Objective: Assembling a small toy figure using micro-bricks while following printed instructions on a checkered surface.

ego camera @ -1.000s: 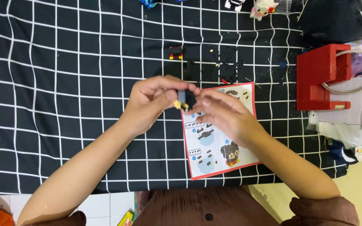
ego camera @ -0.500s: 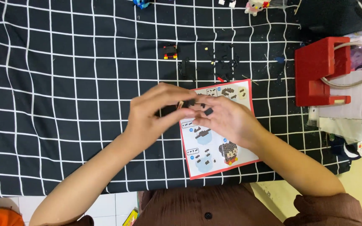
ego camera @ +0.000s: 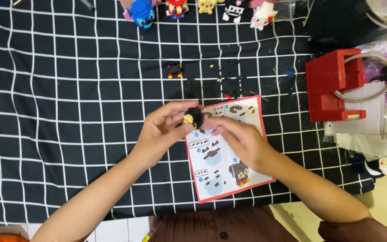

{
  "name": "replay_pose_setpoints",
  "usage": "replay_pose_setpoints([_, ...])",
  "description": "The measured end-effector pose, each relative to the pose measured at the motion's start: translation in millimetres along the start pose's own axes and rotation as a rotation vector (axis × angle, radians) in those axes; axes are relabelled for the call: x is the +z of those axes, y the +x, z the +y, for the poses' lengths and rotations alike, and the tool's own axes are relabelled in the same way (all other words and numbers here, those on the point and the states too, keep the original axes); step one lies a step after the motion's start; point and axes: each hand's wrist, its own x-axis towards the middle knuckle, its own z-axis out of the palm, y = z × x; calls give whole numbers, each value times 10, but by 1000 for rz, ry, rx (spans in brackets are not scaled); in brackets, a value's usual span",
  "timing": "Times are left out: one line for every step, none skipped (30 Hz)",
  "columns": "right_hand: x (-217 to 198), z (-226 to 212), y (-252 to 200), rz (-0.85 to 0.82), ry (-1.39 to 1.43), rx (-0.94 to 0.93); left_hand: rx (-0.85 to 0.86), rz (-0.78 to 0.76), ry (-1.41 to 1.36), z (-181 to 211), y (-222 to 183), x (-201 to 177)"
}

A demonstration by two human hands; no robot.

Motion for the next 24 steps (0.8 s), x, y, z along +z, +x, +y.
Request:
replay_pose_setpoints([-2, 20, -13, 6, 1, 1, -2, -6, 1, 14, -2, 2])
replay_pose_setpoints([0, 41, -25, -10, -41, -38, 1, -31, 18, 27, -4, 1])
replay_pose_setpoints([7, 62, -35, -29, -83, -76, 3, -54, 34, 40, -13, -4])
replay_pose_setpoints([2, 27, -27, -25, -82, -74, 1, -58, 35, 50, -12, -16])
replay_pose_setpoints([-4, -9, -12, -8, -115, -100, -16, -69, 53, 62, -11, -30])
replay_pose_setpoints([-5, -47, 4, 9, -148, -125, -33, -79, 70, 76, -13, -47])
replay_pose_setpoints([-25, -106, 20, 10, -148, -126, -33, -80, 71, 69, -19, -40])
replay_pose_setpoints([-43, -166, 38, 33, -149, -132, -38, -74, 79, 63, -27, -36])
replay_pose_setpoints([-60, -227, 57, 54, -151, -137, -43, -66, 87, 56, -36, -32])
replay_pose_setpoints([-90, -254, 67, 54, -151, -137, -43, -66, 86, 83, -44, -18])
replay_pose_setpoints([-120, -280, 78, 67, -194, -128, -57, -58, 80, 109, -53, -6])
replay_pose_setpoints([-149, -306, 91, 80, -236, -118, -71, -49, 75, 134, -62, 5])
replay_pose_setpoints([-178, -298, 85, 77, -237, -117, -70, -47, 73, 126, -50, 1])
replay_pose_setpoints([-207, -289, 80, 86, -320, -122, -52, -69, 68, 117, -37, -4])
replay_pose_setpoints([-235, -280, 72, 94, -403, -126, -35, -91, 63, 106, -27, -8])
replay_pose_setpoints([-238, -241, 75, 91, -403, -124, -36, -89, 61, 100, -33, -8])
replay_pose_setpoints([-242, -202, 74, 96, -492, -157, -45, -85, 65, 92, -35, -5])
replay_pose_setpoints([-248, -161, 72, 101, -581, -190, -54, -81, 69, 83, -36, -2])
replay_pose_setpoints([-240, -154, 59, 100, -581, -187, -56, -81, 67, 91, -36, 6])
replay_pose_setpoints([-232, -148, 47, 123, -641, -207, -62, -74, 69, 100, -36, 13])
replay_pose_setpoints([-226, -142, 41, 144, -701, -229, -66, -65, 72, 111, -36, 18])
replay_pose_setpoints([-215, -166, 36, 141, -701, -229, -66, -62, 70, 79, -37, 1])
replay_pose_setpoints([-208, -191, 34, 92, -731, -248, -68, -59, 72, 49, -37, -16])
replay_pose_setpoints([-202, -216, 32, 42, -761, -268, -70, -56, 74, 19, -36, -31])
